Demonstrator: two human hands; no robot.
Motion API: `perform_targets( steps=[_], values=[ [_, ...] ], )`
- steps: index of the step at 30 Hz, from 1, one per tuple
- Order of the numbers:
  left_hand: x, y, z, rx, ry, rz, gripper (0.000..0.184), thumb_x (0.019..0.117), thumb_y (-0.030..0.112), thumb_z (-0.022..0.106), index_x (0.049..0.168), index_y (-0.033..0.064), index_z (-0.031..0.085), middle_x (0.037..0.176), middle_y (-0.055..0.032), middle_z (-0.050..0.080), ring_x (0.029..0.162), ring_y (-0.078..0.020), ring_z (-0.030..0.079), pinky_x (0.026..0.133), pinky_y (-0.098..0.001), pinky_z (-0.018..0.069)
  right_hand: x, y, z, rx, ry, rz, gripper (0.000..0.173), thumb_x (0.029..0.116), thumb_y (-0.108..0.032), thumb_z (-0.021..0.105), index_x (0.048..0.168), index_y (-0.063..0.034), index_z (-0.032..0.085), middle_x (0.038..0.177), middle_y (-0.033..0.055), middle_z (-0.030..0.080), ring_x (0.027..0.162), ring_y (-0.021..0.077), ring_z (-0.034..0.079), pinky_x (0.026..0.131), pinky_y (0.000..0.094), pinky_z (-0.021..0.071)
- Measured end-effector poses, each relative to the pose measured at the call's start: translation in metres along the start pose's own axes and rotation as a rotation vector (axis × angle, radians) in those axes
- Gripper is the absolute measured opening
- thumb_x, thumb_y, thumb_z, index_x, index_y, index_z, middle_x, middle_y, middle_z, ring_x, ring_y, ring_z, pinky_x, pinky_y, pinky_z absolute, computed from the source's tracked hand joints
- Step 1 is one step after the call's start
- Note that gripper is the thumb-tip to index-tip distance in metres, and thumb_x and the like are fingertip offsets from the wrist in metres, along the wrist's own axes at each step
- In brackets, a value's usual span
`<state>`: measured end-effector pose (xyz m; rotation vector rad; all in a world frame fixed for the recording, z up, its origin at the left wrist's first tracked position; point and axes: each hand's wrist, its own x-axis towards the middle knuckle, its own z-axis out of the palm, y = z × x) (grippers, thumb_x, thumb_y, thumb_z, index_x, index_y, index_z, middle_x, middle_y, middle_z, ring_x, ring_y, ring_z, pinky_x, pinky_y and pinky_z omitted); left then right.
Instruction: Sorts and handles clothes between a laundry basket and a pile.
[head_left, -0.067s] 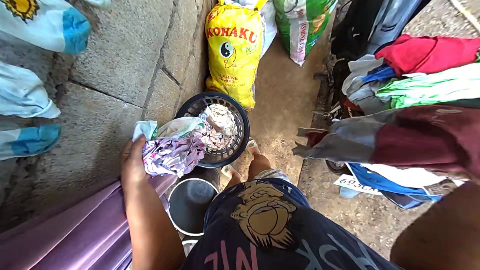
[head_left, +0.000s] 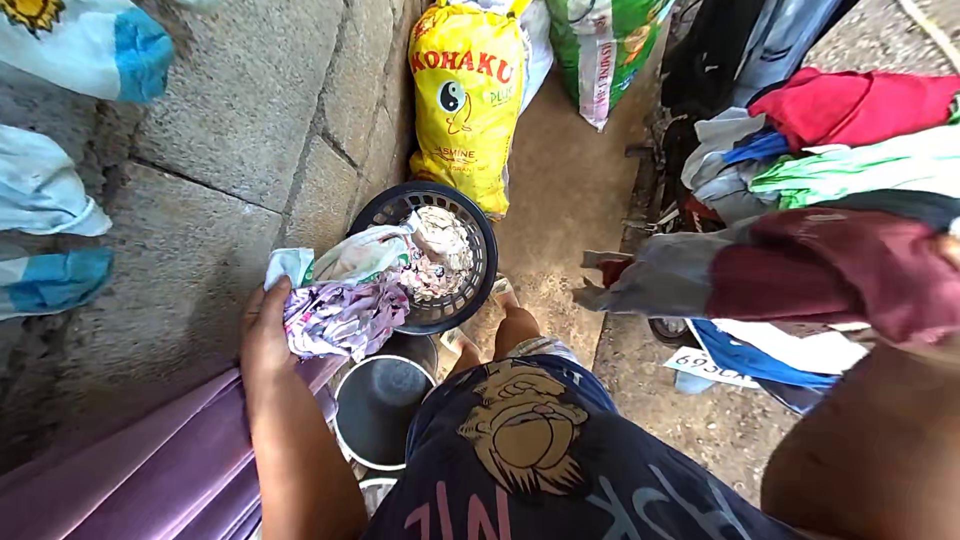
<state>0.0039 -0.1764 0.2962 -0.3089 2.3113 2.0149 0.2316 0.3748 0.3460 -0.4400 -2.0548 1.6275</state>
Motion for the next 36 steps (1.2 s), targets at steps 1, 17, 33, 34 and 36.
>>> perform_targets(
  steps=[1, 17, 33, 34, 36],
  values=[
    [-0.004, -0.002, -0.001, 0.006, 0.011, -0.016, 0.019, 0.1045, 0.024, 0.051, 0.102, 0.0152, 0.067, 0.079, 0.0082, 0.071, 0.072, -0.0015, 0.068, 0.069, -0.0229, 0.0595, 0.011, -0.021, 0.033, 0.024, -0.005, 0.009, 0.005, 0.0974, -0.028, 0.065, 0.102, -0.0278, 0.065, 0.084, -0.0189, 0.065, 0.073, -0.0075, 0.061, 0.068, 0.0115, 0.0531],
    [-0.091, -0.022, -0.028, 0.015, 0.291, -0.214, 0.018, 0.0994, 0.011, 0.047, 0.096, 0.0145, 0.065, 0.073, 0.0137, 0.069, 0.065, 0.0033, 0.066, 0.062, -0.0161, 0.0574, 0.042, 0.205, 0.445, -0.771, -1.463, 0.452, 0.054, 0.1053, -0.032, 0.056, 0.15, -0.002, 0.048, 0.141, 0.0289, 0.057, 0.131, 0.0475, 0.054, 0.109, 0.0687, 0.0389],
    [-0.18, -0.051, -0.019, -0.175, 0.239, -0.268, 0.023, 0.0989, 0.014, 0.06, 0.103, 0.0266, 0.079, 0.09, 0.0134, 0.077, 0.081, 0.005, 0.07, 0.075, -0.0162, 0.0581, -0.008, 0.281, 0.493, -0.872, -1.834, 0.468, 0.048, 0.1052, -0.029, 0.056, 0.137, 0.0066, 0.058, 0.14, 0.0343, 0.054, 0.135, 0.0517, 0.048, 0.112, 0.0703, 0.032],
    [-0.178, -0.049, -0.017, -0.187, 0.231, -0.25, 0.021, 0.0981, 0.015, 0.062, 0.102, 0.0261, 0.079, 0.09, 0.0129, 0.077, 0.081, 0.0046, 0.07, 0.075, -0.0165, 0.0582, -0.003, 0.271, 0.47, -0.815, -1.965, 0.378, 0.046, 0.1037, -0.028, 0.06, 0.133, 0.0072, 0.061, 0.136, 0.0359, 0.057, 0.132, 0.0538, 0.05, 0.111, 0.0727, 0.0317],
    [-0.169, -0.043, -0.013, -0.22, 0.217, -0.223, 0.016, 0.0959, 0.018, 0.065, 0.099, 0.0254, 0.079, 0.089, 0.0117, 0.077, 0.079, 0.0036, 0.07, 0.074, -0.0171, 0.0584, 0.015, 0.23, 0.419, -0.615, -2.1, 0.286, 0.035, 0.0996, -0.02, 0.067, 0.119, 0.0082, 0.068, 0.119, 0.0355, 0.064, 0.117, 0.0536, 0.058, 0.102, 0.0745, 0.0365]
  ],
)
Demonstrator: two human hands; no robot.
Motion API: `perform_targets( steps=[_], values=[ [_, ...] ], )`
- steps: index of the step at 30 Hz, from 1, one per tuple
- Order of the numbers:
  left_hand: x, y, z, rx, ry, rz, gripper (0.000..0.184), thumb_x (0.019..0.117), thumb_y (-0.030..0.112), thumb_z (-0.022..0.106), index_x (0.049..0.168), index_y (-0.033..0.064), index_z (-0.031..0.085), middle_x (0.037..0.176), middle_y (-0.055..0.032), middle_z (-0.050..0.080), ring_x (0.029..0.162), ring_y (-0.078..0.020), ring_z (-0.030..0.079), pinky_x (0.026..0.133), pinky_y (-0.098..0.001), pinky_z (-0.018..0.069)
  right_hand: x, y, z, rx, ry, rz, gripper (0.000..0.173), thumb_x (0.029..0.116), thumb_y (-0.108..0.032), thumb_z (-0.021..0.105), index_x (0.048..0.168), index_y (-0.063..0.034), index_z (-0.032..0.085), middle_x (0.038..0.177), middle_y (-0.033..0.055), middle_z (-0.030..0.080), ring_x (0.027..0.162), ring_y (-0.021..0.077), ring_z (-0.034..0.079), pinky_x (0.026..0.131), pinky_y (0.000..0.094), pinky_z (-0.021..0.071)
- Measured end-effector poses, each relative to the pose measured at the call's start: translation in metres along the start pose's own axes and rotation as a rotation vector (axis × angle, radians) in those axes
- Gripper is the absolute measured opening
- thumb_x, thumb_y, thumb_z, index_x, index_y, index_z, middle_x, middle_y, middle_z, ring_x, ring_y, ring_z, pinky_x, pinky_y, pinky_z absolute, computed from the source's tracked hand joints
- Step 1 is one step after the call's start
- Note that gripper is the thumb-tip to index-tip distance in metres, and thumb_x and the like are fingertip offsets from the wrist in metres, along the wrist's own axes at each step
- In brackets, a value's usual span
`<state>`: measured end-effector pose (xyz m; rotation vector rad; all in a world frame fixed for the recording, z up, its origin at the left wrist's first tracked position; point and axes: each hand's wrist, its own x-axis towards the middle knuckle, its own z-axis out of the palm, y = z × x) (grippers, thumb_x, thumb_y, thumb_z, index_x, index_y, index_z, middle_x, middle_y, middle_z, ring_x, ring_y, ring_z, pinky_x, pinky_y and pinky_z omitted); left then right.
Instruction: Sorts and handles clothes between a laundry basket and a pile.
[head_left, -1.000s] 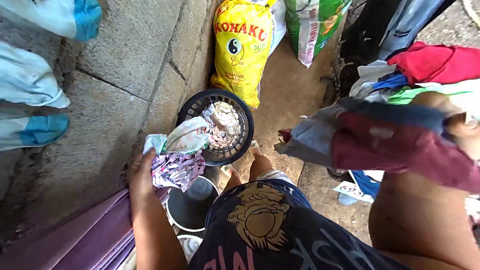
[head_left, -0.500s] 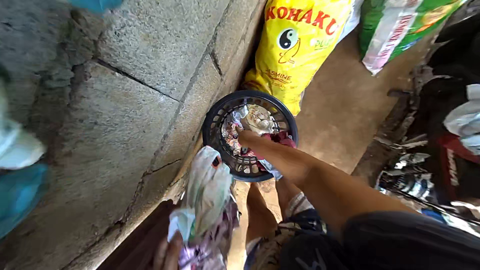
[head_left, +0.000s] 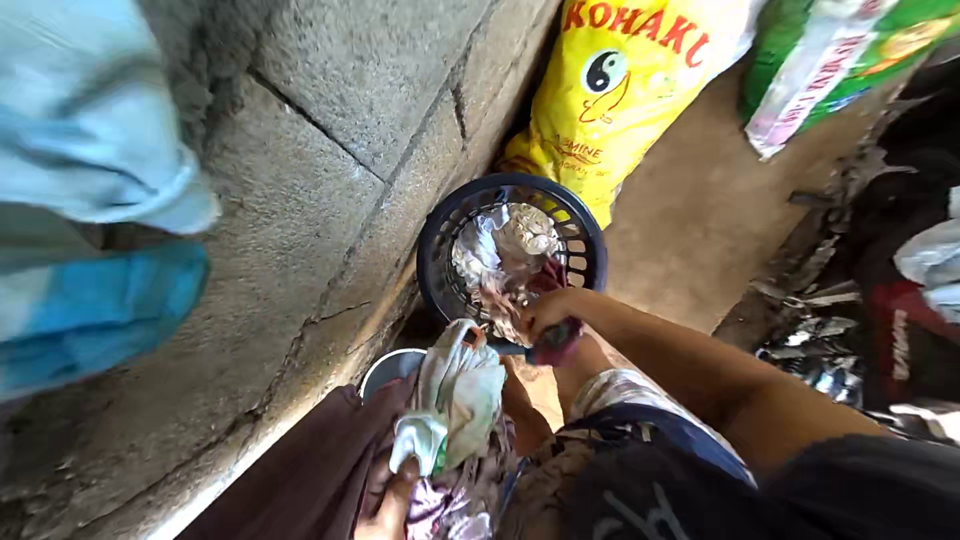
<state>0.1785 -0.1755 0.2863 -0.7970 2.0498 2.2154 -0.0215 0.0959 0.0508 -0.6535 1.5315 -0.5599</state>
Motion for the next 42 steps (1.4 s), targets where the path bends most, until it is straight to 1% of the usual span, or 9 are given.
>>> perform_targets(
  steps=[5, 9, 12, 16, 27, 32, 36, 39, 42],
  values=[
    [0.031, 0.026, 0.019, -0.046, -0.169, 0.074, 0.014, 0.0958, 0.021, 0.064, 0.093, 0.0264, 0.077, 0.082, 0.0137, 0.074, 0.073, 0.0047, 0.068, 0.067, -0.0154, 0.0569, -0.179, -0.044, 0.025, 0.318, 0.055, -0.12, 0.021, 0.0933, -0.011, 0.067, 0.105, 0.0063, 0.068, 0.089, 0.0163, 0.067, 0.083, 0.0248, 0.063, 0.08, 0.05, 0.0516],
    [0.066, 0.048, 0.05, 0.068, -0.221, 0.12, 0.021, 0.0977, 0.012, 0.052, 0.086, 0.0185, 0.068, 0.071, 0.0124, 0.069, 0.064, 0.0028, 0.064, 0.062, -0.0187, 0.056, -0.276, -0.055, 0.078, 0.518, 0.329, -0.216, 0.023, 0.084, -0.034, 0.072, 0.09, -0.0126, 0.072, 0.075, -0.0081, 0.067, 0.067, 0.0004, 0.06, 0.064, 0.0247, 0.0518],
    [0.103, 0.045, 0.073, 0.505, -0.237, 0.155, 0.025, 0.1021, 0.023, 0.057, 0.113, 0.003, 0.068, 0.093, -0.0053, 0.071, 0.085, -0.0116, 0.068, 0.082, -0.0361, 0.0563, -0.316, -0.06, 0.13, 0.575, 0.512, -0.281, 0.017, 0.089, -0.038, 0.073, 0.093, -0.0215, 0.072, 0.082, -0.0149, 0.071, 0.071, -0.0067, 0.06, 0.065, 0.0158, 0.0501],
    [0.131, 0.033, 0.089, 0.624, -0.323, 0.203, 0.052, 0.1029, 0.027, 0.058, 0.148, 0.0049, 0.048, 0.139, -0.017, 0.061, 0.121, -0.0264, 0.065, 0.101, -0.0484, 0.0533, -0.338, -0.068, 0.195, 0.649, 0.783, -0.232, 0.015, 0.0898, -0.034, 0.074, 0.098, -0.0205, 0.074, 0.09, -0.0122, 0.074, 0.077, -0.005, 0.065, 0.071, 0.0162, 0.0537],
    [0.04, -0.02, 0.153, 0.769, -0.768, -0.009, 0.043, 0.1057, 0.026, 0.053, 0.14, 0.0003, 0.056, 0.136, -0.0188, 0.062, 0.123, -0.0275, 0.063, 0.107, -0.0471, 0.0502, -0.36, -0.05, 0.259, 0.767, 1.062, -0.341, 0.008, 0.0923, -0.027, 0.073, 0.1, -0.0268, 0.073, 0.094, -0.0162, 0.074, 0.079, -0.007, 0.064, 0.073, 0.0133, 0.0527],
    [-0.053, -0.085, 0.222, 0.796, -1.111, 0.131, 0.076, 0.0939, 0.028, 0.073, 0.155, -0.0009, 0.039, 0.156, -0.0256, 0.043, 0.143, -0.0368, 0.046, 0.119, -0.0525, 0.0366, -0.391, -0.029, 0.267, 0.715, 0.975, -0.615, 0.01, 0.0954, -0.031, 0.071, 0.106, -0.032, 0.073, 0.096, -0.0191, 0.073, 0.084, -0.009, 0.065, 0.075, 0.0107, 0.0536],
    [-0.082, -0.093, 0.263, 0.778, -1.162, 0.162, 0.042, 0.0974, 0.015, 0.066, 0.134, -0.0058, 0.061, 0.141, -0.026, 0.057, 0.134, -0.036, 0.055, 0.114, -0.0509, 0.0411, -0.42, -0.004, 0.284, 0.658, 1.091, -0.722, 0.015, 0.0986, -0.034, 0.067, 0.113, -0.0352, 0.072, 0.096, -0.0228, 0.072, 0.084, -0.0123, 0.064, 0.075, 0.0076, 0.0525],
    [-0.085, -0.069, 0.274, 0.817, -1.034, -0.011, 0.041, 0.1031, 0.024, 0.06, 0.133, -0.0046, 0.061, 0.127, -0.0236, 0.066, 0.121, -0.0321, 0.064, 0.108, -0.0511, 0.0471, -0.437, 0.005, 0.299, 0.856, 1.37, -0.496, 0.014, 0.0993, -0.029, 0.065, 0.11, -0.0294, 0.073, 0.094, -0.0165, 0.074, 0.084, -0.0056, 0.067, 0.079, 0.0147, 0.0564],
    [-0.079, -0.059, 0.27, 0.749, -0.793, -0.041, 0.042, 0.1038, 0.032, 0.059, 0.126, -0.0027, 0.065, 0.118, -0.0211, 0.069, 0.112, -0.0284, 0.066, 0.103, -0.0507, 0.0494, -0.448, 0.018, 0.297, 1.102, 1.654, -0.291, 0.032, 0.0994, -0.028, 0.05, 0.127, -0.0193, 0.062, 0.08, -0.0101, 0.068, 0.066, -0.0012, 0.063, 0.062, 0.0168, 0.0555]
  ],
)
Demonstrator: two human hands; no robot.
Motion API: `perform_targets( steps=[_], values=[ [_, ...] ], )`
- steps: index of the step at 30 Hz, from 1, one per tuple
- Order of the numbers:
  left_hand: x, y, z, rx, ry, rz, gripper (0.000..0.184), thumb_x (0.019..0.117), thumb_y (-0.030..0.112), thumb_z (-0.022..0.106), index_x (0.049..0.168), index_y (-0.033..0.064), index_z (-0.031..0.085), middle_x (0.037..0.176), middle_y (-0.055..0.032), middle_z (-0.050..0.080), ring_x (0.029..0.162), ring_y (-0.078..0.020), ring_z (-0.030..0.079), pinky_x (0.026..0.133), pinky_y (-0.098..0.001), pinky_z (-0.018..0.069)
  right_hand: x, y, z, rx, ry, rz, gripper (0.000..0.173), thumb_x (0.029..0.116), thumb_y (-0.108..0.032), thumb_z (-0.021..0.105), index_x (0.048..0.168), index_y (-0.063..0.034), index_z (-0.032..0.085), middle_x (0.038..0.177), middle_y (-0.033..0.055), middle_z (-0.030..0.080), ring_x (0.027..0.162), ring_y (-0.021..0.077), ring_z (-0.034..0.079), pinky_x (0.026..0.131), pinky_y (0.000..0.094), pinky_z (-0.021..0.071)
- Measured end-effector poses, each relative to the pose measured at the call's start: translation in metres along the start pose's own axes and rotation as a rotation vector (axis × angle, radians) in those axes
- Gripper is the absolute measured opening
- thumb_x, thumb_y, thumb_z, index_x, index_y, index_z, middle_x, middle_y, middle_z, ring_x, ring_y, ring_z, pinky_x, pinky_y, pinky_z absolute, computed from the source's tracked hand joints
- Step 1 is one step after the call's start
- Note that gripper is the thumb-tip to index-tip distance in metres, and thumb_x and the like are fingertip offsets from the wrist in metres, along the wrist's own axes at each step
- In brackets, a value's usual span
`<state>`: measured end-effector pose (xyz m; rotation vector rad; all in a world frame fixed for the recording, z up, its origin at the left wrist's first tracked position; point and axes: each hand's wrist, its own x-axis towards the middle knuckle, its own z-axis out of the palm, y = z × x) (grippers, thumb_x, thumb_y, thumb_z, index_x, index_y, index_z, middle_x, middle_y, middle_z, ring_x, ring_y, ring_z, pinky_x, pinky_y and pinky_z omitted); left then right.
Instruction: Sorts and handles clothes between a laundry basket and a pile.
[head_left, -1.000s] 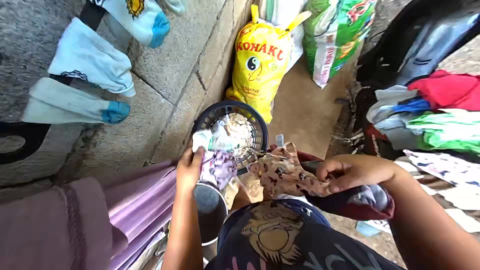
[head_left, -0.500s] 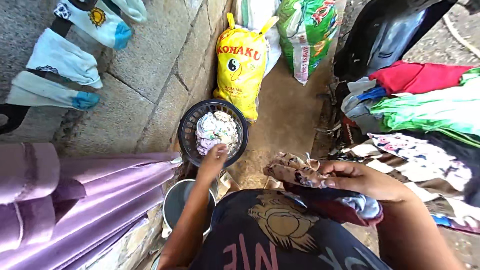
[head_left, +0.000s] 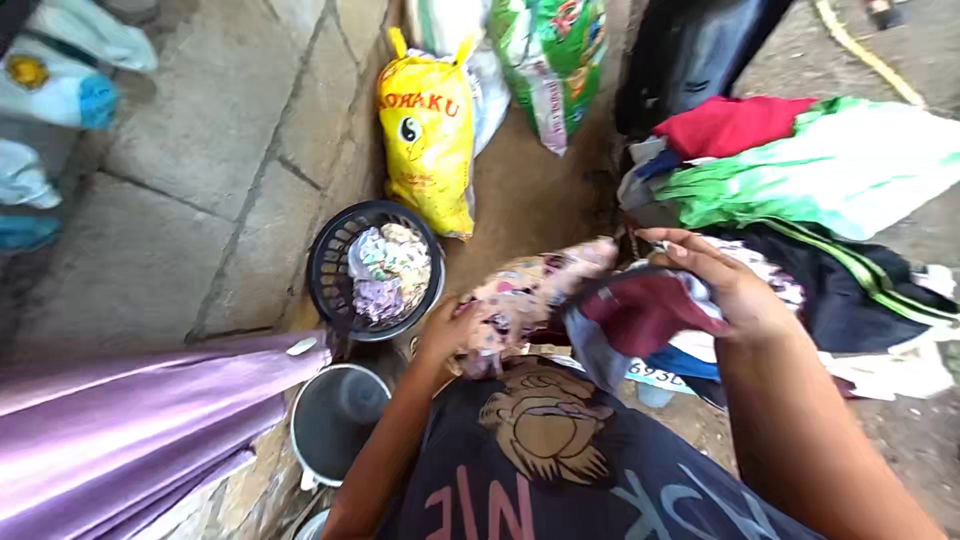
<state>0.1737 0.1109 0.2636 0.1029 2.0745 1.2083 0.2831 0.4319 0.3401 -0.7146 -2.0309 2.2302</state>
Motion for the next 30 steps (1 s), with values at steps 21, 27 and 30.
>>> perform_targets(
  steps=[21, 27, 30],
  values=[
    [-0.014, -0.052, 0.044, -0.092, 0.158, -0.144, 0.043, 0.1049, 0.034, 0.056, 0.129, -0.0016, 0.065, 0.122, -0.0206, 0.068, 0.114, -0.0261, 0.065, 0.101, -0.0495, 0.0502, 0.041, -0.062, -0.1, 0.048, 0.235, -0.157, 0.022, 0.1035, -0.009, 0.055, 0.125, -0.0045, 0.056, 0.105, 0.006, 0.066, 0.086, 0.0125, 0.066, 0.078, 0.0328, 0.0577],
    [-0.01, -0.043, 0.053, 0.008, 0.13, -0.158, 0.041, 0.1051, 0.032, 0.057, 0.121, -0.0042, 0.067, 0.115, -0.0221, 0.069, 0.108, -0.0281, 0.065, 0.098, -0.051, 0.0497, 0.051, -0.139, -0.177, 0.113, 0.454, -0.342, 0.024, 0.1051, -0.01, 0.054, 0.129, -0.0059, 0.053, 0.104, 0.005, 0.066, 0.082, 0.0135, 0.068, 0.078, 0.0343, 0.0606],
    [-0.007, -0.041, 0.054, 0.075, 0.091, -0.158, 0.044, 0.1059, 0.034, 0.055, 0.118, -0.0058, 0.066, 0.108, -0.0233, 0.069, 0.102, -0.0298, 0.065, 0.093, -0.0529, 0.0503, 0.062, -0.173, -0.237, 0.14, 0.677, -0.436, 0.027, 0.1061, -0.014, 0.052, 0.132, -0.0057, 0.051, 0.105, 0.0058, 0.065, 0.082, 0.0149, 0.067, 0.077, 0.0339, 0.0599]
  ],
)
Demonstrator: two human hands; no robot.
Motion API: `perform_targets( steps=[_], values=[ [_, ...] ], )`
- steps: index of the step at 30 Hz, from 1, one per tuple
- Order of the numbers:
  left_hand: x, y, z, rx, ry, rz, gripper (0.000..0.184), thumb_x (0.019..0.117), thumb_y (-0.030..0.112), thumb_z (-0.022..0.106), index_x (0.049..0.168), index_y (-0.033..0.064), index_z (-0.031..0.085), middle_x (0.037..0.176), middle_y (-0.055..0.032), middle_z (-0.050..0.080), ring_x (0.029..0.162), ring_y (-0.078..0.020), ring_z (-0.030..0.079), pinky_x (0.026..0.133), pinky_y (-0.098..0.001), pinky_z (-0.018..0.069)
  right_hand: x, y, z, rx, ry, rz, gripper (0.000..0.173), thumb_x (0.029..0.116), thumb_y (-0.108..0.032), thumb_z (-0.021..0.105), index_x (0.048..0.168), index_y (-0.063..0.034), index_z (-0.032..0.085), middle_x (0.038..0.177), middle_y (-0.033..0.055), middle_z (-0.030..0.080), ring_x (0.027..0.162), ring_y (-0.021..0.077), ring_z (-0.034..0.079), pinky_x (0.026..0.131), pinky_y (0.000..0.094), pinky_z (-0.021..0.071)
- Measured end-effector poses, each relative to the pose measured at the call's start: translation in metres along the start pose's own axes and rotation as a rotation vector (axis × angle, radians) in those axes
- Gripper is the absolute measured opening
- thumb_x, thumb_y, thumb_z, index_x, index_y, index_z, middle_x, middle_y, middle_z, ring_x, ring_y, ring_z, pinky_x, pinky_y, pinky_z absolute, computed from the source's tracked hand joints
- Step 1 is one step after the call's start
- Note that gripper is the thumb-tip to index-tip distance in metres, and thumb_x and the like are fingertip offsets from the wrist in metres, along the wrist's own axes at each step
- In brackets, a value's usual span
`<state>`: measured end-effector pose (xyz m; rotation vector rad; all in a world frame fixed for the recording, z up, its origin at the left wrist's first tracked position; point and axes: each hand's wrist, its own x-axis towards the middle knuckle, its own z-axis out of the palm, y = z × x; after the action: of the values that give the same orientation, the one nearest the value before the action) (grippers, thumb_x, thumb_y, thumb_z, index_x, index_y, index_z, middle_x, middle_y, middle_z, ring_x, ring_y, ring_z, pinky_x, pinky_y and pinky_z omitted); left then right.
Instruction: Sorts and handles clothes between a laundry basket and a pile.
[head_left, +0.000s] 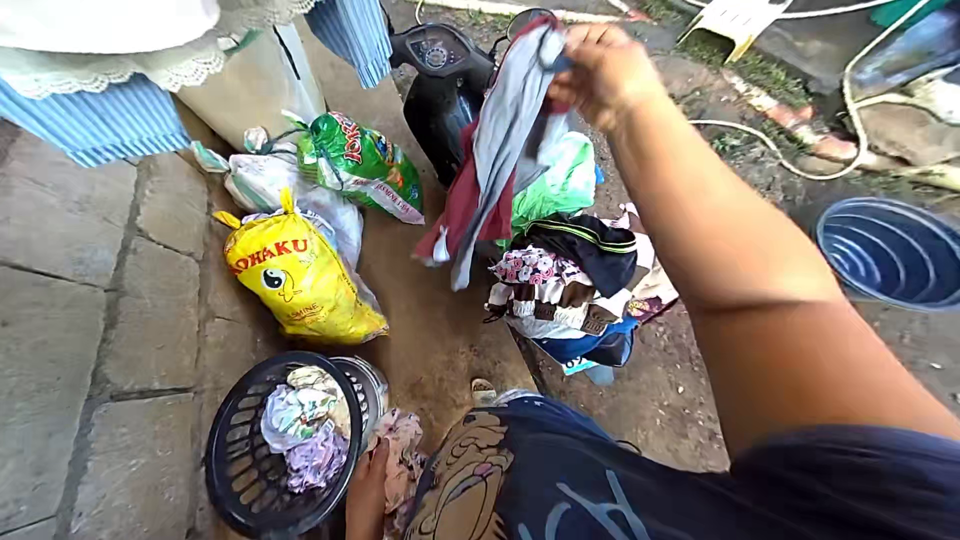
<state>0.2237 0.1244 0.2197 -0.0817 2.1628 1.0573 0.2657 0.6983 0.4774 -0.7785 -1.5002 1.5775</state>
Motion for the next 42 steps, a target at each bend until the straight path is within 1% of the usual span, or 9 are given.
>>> perform_targets(
  steps=[6, 11, 15, 17, 20, 26, 29, 33, 42],
  values=[
    [-0.001, 0.008, -0.001, -0.029, 0.004, 0.008, 0.042, 0.1064, 0.036, 0.053, 0.114, -0.0025, 0.067, 0.097, -0.0172, 0.069, 0.091, -0.0231, 0.066, 0.085, -0.0473, 0.0535, 0.028, 0.001, -0.074, -0.512, 0.138, 0.015, 0.075, 0.0989, -0.022, 0.063, 0.163, -0.0159, 0.024, 0.146, 0.0149, 0.055, 0.124, 0.025, 0.061, 0.102, 0.0439, 0.0527],
    [0.002, 0.05, 0.011, -0.223, -0.039, 0.084, 0.041, 0.1035, 0.029, 0.057, 0.13, -0.0027, 0.06, 0.113, -0.0169, 0.068, 0.096, -0.0201, 0.067, 0.086, -0.0423, 0.0569, -0.098, 0.096, -0.034, -0.653, -0.463, 0.176, 0.042, 0.1045, -0.019, 0.054, 0.143, -0.0017, 0.051, 0.129, 0.0185, 0.065, 0.119, 0.0261, 0.064, 0.105, 0.0459, 0.0514],
    [-0.023, 0.129, 0.013, -0.427, -0.307, 0.332, 0.042, 0.0958, 0.015, 0.057, 0.135, 0.0, 0.056, 0.106, -0.005, 0.073, 0.09, -0.0097, 0.072, 0.08, -0.0312, 0.0621, -0.201, 0.203, 0.01, -0.423, -0.791, 0.625, 0.073, 0.1033, -0.042, 0.058, 0.161, -0.0083, 0.03, 0.146, 0.0242, 0.054, 0.13, 0.0362, 0.058, 0.109, 0.0544, 0.0467],
    [-0.025, 0.156, 0.01, -0.393, -0.591, 0.669, 0.029, 0.0948, 0.028, 0.069, 0.12, 0.0141, 0.073, 0.115, 0.0073, 0.075, 0.101, -0.0031, 0.071, 0.09, -0.0265, 0.0597, -0.226, 0.202, 0.02, -0.137, -0.72, 0.722, 0.074, 0.105, -0.045, 0.051, 0.164, -0.0132, 0.019, 0.14, 0.0197, 0.058, 0.118, 0.0302, 0.064, 0.097, 0.0474, 0.0546],
    [-0.025, 0.204, 0.015, -0.097, -0.684, 1.004, 0.022, 0.0986, 0.033, 0.065, 0.112, 0.0196, 0.076, 0.13, 0.0089, 0.067, 0.116, 0.0009, 0.062, 0.101, -0.0234, 0.0528, -0.229, 0.158, 0.018, 0.217, -0.524, 0.478, 0.033, 0.1005, -0.025, 0.052, 0.131, -0.0119, 0.051, 0.097, -0.0044, 0.072, 0.084, 0.0045, 0.068, 0.075, 0.0259, 0.0577],
    [-0.008, 0.246, 0.047, 0.188, -0.479, 0.851, 0.024, 0.0985, 0.029, 0.061, 0.101, 0.0069, 0.072, 0.138, -0.0072, 0.063, 0.128, -0.0151, 0.058, 0.106, -0.0371, 0.0495, -0.165, 0.087, -0.069, 0.108, 0.026, 0.139, 0.024, 0.1051, -0.008, 0.041, 0.114, -0.0091, 0.063, 0.098, -0.0019, 0.073, 0.086, 0.007, 0.069, 0.079, 0.0283, 0.0603],
    [0.001, 0.234, 0.059, 0.229, -0.493, 0.728, 0.028, 0.1008, 0.029, 0.06, 0.117, 0.0076, 0.07, 0.149, -0.0107, 0.054, 0.135, -0.0181, 0.053, 0.104, -0.0368, 0.0513, -0.134, 0.107, -0.149, -0.27, 0.396, 0.245, 0.029, 0.1033, -0.018, 0.054, 0.129, -0.0039, 0.056, 0.1, 0.0077, 0.067, 0.079, 0.0159, 0.068, 0.074, 0.0361, 0.0603],
    [0.021, 0.186, 0.056, 0.328, -0.512, 0.531, 0.032, 0.1033, 0.028, 0.058, 0.126, 0.0067, 0.067, 0.153, -0.0131, 0.05, 0.141, -0.0208, 0.049, 0.11, -0.0396, 0.0475, -0.146, 0.131, -0.19, -0.929, 0.462, 0.335, 0.067, 0.1008, -0.028, 0.06, 0.154, 0.0033, 0.036, 0.148, 0.0396, 0.042, 0.133, 0.0593, 0.045, 0.103, 0.0765, 0.0374],
    [0.029, 0.016, 0.009, 0.355, -0.391, 0.05, 0.037, 0.1062, 0.023, 0.055, 0.132, -0.0034, 0.061, 0.13, -0.0239, 0.064, 0.124, -0.0344, 0.06, 0.109, -0.0517, 0.0449, -0.171, 0.27, -0.135, -1.345, -0.108, 0.332, 0.089, 0.0975, -0.051, 0.064, 0.165, -0.0141, 0.02, 0.171, 0.0251, 0.003, 0.158, 0.0451, -0.001, 0.121, 0.0708, 0.009]
  ],
)
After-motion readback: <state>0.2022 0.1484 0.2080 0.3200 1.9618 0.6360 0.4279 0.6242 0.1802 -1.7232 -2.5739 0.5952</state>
